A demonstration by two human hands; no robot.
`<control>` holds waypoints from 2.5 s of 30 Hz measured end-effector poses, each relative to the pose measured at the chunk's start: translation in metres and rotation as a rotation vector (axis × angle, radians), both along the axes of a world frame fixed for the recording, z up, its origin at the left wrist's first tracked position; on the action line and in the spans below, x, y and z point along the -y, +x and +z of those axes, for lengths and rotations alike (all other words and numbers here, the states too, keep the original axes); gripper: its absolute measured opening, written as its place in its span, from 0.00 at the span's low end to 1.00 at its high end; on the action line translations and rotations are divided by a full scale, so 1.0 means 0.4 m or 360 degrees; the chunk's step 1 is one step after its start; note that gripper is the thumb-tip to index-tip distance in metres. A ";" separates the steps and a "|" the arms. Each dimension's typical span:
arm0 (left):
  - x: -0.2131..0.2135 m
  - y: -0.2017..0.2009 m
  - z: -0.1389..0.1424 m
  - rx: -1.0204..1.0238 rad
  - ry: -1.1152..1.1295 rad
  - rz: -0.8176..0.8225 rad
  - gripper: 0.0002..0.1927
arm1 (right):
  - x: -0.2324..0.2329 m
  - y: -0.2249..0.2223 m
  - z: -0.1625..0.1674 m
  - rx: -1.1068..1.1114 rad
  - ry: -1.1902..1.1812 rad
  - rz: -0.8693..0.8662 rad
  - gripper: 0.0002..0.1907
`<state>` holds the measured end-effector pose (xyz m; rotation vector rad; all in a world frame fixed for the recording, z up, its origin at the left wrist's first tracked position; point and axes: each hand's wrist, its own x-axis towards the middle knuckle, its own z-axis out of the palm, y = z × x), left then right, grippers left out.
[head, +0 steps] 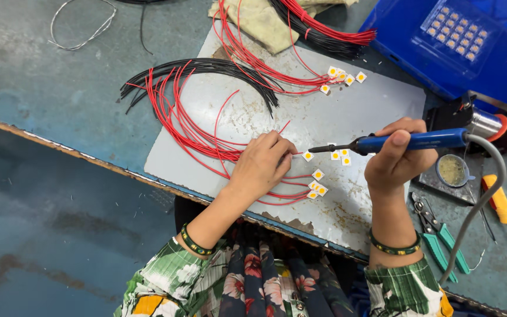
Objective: The person uses a soldering iron to attach red and black wires to small square LED modules on a white work mat. They repeatedly position the wire ends, apply solder, and move completed units aside while continuing the process.
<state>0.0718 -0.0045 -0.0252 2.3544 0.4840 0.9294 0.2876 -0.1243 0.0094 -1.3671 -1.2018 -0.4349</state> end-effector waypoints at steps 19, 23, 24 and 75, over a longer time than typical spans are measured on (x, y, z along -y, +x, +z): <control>0.002 0.021 -0.014 -0.0027 0.0064 0.0097 0.06 | -0.008 -0.023 -0.006 0.0075 -0.0092 0.0109 0.25; 0.002 0.022 -0.017 -0.0039 0.0084 0.0114 0.06 | -0.008 -0.027 -0.003 0.0098 -0.0121 0.0066 0.25; 0.002 0.022 -0.018 -0.0040 0.0084 0.0119 0.06 | -0.008 -0.028 -0.003 0.0105 -0.0131 0.0062 0.25; 0.004 0.029 -0.036 -0.0083 0.0280 0.0193 0.08 | -0.001 -0.025 -0.005 0.0163 -0.0086 0.0049 0.25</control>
